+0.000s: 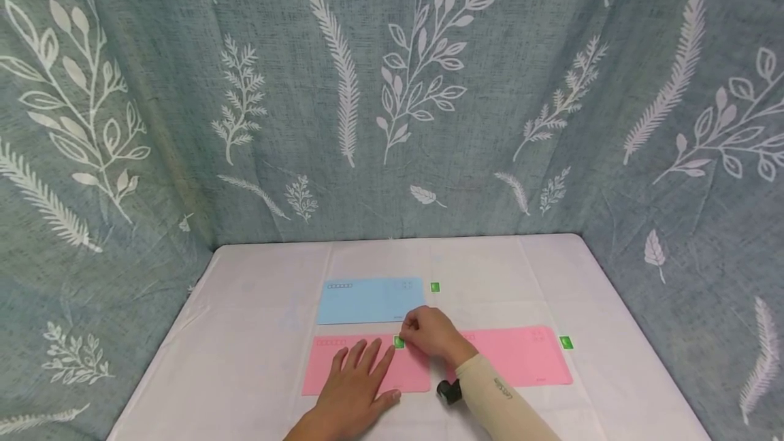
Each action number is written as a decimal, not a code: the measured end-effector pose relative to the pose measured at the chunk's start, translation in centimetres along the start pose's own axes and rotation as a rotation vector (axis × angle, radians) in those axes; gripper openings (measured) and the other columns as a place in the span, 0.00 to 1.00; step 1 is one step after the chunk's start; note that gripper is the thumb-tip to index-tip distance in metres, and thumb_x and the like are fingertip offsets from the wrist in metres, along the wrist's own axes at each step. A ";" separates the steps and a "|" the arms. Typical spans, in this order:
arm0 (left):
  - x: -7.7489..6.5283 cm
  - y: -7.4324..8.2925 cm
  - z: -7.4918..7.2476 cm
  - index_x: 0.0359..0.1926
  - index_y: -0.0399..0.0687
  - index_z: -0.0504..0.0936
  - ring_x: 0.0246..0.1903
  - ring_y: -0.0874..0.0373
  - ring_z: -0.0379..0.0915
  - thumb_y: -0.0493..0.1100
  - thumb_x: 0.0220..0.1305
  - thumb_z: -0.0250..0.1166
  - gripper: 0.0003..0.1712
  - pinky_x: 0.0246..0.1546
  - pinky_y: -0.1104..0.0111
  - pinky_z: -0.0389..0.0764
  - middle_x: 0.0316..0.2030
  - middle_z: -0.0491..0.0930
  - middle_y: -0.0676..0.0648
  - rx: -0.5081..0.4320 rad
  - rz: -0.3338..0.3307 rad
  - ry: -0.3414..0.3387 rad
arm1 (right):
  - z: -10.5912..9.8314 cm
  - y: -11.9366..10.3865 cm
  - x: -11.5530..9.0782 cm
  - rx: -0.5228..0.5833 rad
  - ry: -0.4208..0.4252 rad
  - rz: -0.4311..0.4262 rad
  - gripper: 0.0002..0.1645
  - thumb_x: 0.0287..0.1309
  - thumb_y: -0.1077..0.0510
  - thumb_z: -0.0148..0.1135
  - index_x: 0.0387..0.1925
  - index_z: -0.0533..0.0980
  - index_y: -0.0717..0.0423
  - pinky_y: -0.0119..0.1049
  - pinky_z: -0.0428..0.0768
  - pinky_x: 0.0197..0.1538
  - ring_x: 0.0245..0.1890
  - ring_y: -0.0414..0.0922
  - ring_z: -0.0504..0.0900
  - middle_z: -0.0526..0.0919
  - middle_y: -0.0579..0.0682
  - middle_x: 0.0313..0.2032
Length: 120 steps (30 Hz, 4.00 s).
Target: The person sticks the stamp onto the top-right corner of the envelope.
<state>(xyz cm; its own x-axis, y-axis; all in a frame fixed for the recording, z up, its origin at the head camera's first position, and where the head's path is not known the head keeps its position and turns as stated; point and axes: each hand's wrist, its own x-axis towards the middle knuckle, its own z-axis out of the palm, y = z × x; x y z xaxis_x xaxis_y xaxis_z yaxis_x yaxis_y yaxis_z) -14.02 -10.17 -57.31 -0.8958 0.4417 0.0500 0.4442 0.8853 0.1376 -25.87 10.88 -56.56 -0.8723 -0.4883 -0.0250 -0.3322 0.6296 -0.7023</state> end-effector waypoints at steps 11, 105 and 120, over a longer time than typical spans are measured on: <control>0.2 0.4 -0.9 0.84 0.54 0.66 0.77 0.41 0.59 0.73 0.81 0.48 0.44 0.71 0.38 0.61 0.79 0.66 0.43 -0.013 -0.007 -0.027 | -0.3 0.1 -0.3 0.013 0.023 0.013 0.10 0.70 0.60 0.70 0.30 0.85 0.48 0.36 0.73 0.34 0.26 0.38 0.74 0.77 0.39 0.24; 8.7 -4.0 -1.7 0.86 0.54 0.63 0.82 0.41 0.50 0.55 0.87 0.52 0.34 0.78 0.40 0.56 0.84 0.57 0.45 0.050 -0.019 -0.095 | -1.4 0.7 0.6 0.219 0.002 -0.010 0.08 0.75 0.61 0.68 0.35 0.86 0.54 0.34 0.77 0.30 0.23 0.41 0.78 0.84 0.46 0.26; 8.9 -4.4 -0.3 0.86 0.57 0.61 0.83 0.42 0.47 0.58 0.85 0.52 0.36 0.79 0.40 0.52 0.85 0.55 0.46 0.044 -0.036 -0.102 | -6.7 2.1 2.4 0.183 0.201 0.096 0.06 0.76 0.58 0.68 0.41 0.87 0.56 0.42 0.79 0.42 0.35 0.45 0.80 0.86 0.50 0.36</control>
<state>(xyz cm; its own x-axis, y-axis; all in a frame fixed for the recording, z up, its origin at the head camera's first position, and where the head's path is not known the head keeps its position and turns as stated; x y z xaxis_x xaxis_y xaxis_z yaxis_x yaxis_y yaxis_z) -23.92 -10.17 -57.13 -0.9057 0.4201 -0.0558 0.4142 0.9054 0.0934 -31.03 15.06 -53.35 -0.9563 -0.2908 0.0311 -0.1904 0.5385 -0.8208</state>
